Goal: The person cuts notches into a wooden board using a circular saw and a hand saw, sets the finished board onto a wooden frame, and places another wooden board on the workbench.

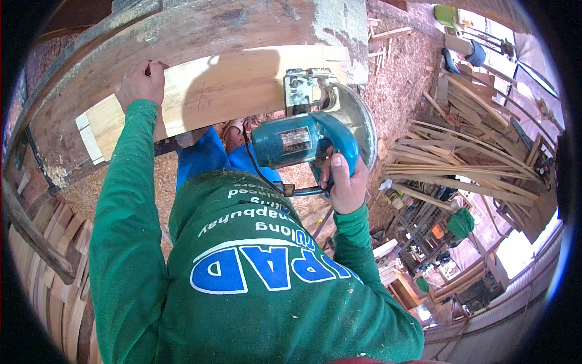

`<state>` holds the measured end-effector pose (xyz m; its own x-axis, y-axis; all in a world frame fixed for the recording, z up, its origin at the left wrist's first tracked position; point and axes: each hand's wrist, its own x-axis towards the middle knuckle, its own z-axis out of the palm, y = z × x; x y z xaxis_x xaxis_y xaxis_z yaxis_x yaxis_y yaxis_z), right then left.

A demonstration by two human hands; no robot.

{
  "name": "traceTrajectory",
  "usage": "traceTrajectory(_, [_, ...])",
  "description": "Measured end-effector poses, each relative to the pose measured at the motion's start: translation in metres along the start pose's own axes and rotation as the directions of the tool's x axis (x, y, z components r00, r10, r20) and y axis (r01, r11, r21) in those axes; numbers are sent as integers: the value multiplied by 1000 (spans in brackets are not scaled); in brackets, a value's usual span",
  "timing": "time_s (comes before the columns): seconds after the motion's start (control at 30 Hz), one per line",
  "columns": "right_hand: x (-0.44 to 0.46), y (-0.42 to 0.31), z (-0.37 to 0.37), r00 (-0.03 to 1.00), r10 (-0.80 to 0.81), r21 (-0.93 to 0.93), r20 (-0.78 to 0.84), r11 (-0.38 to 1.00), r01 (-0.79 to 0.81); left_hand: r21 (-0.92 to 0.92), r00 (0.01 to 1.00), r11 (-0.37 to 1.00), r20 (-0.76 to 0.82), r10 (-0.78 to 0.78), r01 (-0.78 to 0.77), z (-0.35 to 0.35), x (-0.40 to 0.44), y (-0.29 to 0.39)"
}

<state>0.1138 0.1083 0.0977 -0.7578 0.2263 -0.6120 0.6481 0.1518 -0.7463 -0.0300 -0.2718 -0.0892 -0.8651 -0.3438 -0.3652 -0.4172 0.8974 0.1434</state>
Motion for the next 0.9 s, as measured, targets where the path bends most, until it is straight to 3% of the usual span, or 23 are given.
traceTrajectory(0.13, [2,-1,2,1000,10,-4,-13,1000,-10,-29,991,999,-129,24,-28,10,-1,-3])
traceTrajectory(0.33, [5,-4,5,998,26,-51,-60,998,-29,-16,1000,1000,-25,11,-11,5,1,-3])
traceTrajectory(0.5, [8,4,1,995,-14,-181,-97,984,-4,-15,998,999,-58,34,-35,6,1,-4])
traceTrajectory(0.9, [13,-4,3,995,26,-153,-101,987,-42,-44,988,997,-141,59,-66,16,1,-9])
